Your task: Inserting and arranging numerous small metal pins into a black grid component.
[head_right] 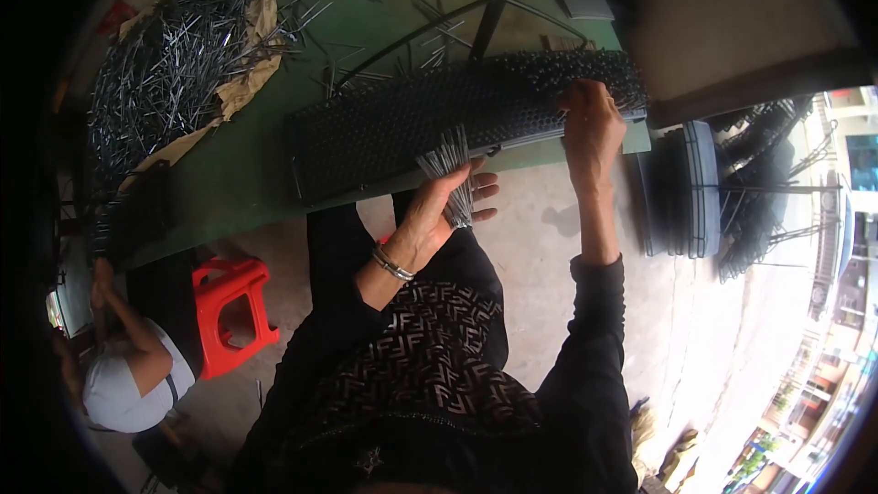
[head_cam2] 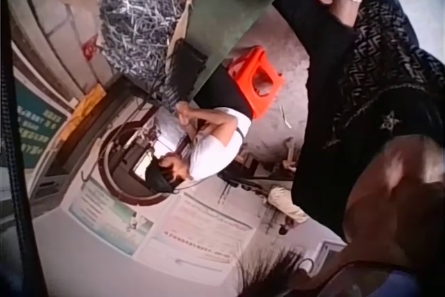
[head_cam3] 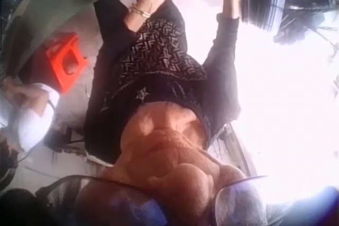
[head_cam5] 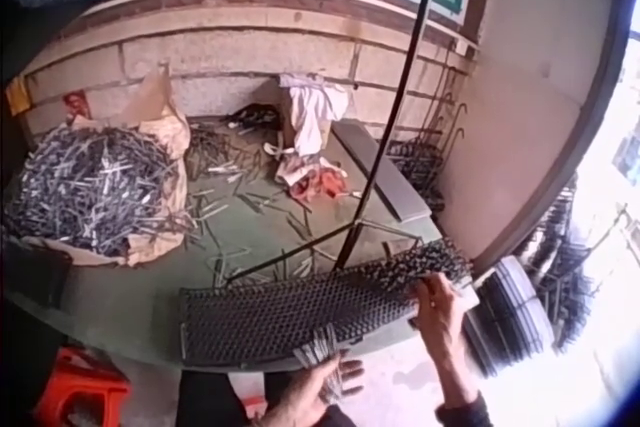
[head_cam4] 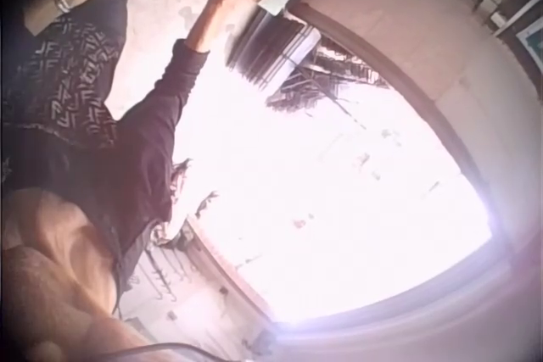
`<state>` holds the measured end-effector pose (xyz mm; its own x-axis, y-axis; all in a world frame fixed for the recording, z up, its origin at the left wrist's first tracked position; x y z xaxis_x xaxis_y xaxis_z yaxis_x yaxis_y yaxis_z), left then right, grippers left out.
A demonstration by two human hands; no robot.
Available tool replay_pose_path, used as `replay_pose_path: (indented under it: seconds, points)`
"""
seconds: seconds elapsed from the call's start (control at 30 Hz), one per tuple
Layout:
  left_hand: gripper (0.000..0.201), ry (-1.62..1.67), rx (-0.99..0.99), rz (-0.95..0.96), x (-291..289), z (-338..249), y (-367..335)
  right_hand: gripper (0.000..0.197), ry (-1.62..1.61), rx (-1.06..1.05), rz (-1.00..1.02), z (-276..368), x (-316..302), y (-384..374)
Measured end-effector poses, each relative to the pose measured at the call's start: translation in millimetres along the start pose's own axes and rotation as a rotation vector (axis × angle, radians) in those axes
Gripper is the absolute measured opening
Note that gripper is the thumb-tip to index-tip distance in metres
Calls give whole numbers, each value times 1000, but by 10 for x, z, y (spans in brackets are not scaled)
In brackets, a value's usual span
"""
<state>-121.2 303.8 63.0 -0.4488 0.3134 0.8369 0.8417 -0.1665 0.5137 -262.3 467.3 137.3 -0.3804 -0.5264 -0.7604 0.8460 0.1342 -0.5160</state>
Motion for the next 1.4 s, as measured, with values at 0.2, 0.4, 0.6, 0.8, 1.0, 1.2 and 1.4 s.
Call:
replay_pose_path:
  seconds: [0.2,0.4,0.6,0.8,1.0,1.2,1.4]
  points:
    - [29,-70,-2,-57,42,-1,48,15,-69,16,90,-123,116,8]
    - [28,-49,26,21,-77,21,-8,13,266,-132,17,-74,198,46]
    - [28,-40,34,14,-8,9,56,15,271,-82,-60,-76,205,132]
    - [30,-114,69,28,58,14,103,20,425,-148,-106,-132,197,190]
    - [27,-195,92,38,112,24,165,34,-57,50,279,83,54,357]
    - [24,-309,66,-10,219,20,231,20,-516,156,750,215,-28,497]
    - [29,-388,79,-9,203,60,221,19,-502,193,873,184,-40,497]
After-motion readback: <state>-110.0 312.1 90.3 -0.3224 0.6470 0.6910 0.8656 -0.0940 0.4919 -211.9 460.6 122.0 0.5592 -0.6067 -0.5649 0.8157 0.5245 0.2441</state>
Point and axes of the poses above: each hand's wrist, its own y-axis away from the middle knuckle, its own x-axis out of the palm, z = x × y, the point moved 1 cm from there along -y, towards the middle knuckle, and after that the axes turned 14 degrees about y, right-handed, at the moved point
